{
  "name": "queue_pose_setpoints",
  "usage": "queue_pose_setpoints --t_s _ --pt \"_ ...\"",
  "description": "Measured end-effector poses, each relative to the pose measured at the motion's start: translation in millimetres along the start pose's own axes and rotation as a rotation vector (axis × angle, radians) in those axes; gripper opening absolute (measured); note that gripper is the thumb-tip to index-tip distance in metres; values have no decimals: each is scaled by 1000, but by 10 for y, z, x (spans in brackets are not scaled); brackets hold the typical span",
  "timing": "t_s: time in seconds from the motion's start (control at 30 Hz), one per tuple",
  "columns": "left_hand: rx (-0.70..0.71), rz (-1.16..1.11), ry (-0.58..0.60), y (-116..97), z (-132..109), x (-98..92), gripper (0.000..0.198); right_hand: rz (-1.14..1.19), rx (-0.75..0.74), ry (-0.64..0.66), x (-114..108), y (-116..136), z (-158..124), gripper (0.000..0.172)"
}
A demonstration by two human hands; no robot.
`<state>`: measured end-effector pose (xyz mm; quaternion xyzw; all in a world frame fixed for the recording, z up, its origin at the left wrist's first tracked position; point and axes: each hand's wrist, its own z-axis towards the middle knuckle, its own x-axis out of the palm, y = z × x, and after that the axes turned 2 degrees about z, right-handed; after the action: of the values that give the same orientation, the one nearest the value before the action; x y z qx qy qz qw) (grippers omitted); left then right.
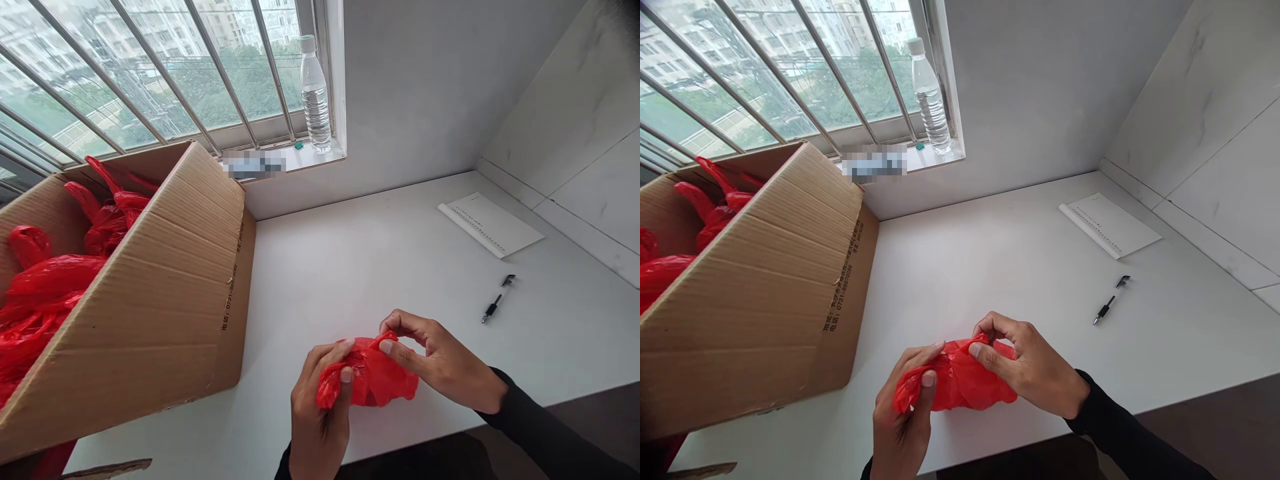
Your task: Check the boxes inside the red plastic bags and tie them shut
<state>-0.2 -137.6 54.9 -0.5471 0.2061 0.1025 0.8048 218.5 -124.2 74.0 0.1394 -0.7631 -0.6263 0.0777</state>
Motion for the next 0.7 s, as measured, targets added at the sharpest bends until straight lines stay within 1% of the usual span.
queue_pose_setpoints --t_s 0.07,0.13,0.2,0.27,0.3,0.4,0.43,0.5,0.57,0.63,0.7 --pt "-23 3 47 9 3 -1 40 15 -4 -5 -1 -1 2 25" --pt "-14 17 82 18 7 -4 46 24 -5 -13 -5 9 -1 26" --pt "2 34 95 25 11 -8 49 33 -1 -16 -6 35 -13 27" --pt "7 52 91 24 16 -8 47 60 26 -9 6 77 -35 25" --pt "4 62 86 20 20 -7 45 77 45 1 17 99 -49 29" --pt "9 69 69 -10 36 0 42 91 78 32 68 143 -86 64" --pt "12 66 67 -22 41 0 42 76 76 32 85 142 -93 70" --pt "-7 66 69 -43 49 -10 42 29 65 -11 106 114 -97 69" --pt "-111 65 66 -53 53 -37 33 -10 55 -78 100 64 -88 62" --pt "-324 9 15 -51 56 -80 22 -26 42 -137 71 13 -70 55" --pt "-558 -139 -81 -51 65 -127 27 -19 38 -184 36 -23 -53 46"
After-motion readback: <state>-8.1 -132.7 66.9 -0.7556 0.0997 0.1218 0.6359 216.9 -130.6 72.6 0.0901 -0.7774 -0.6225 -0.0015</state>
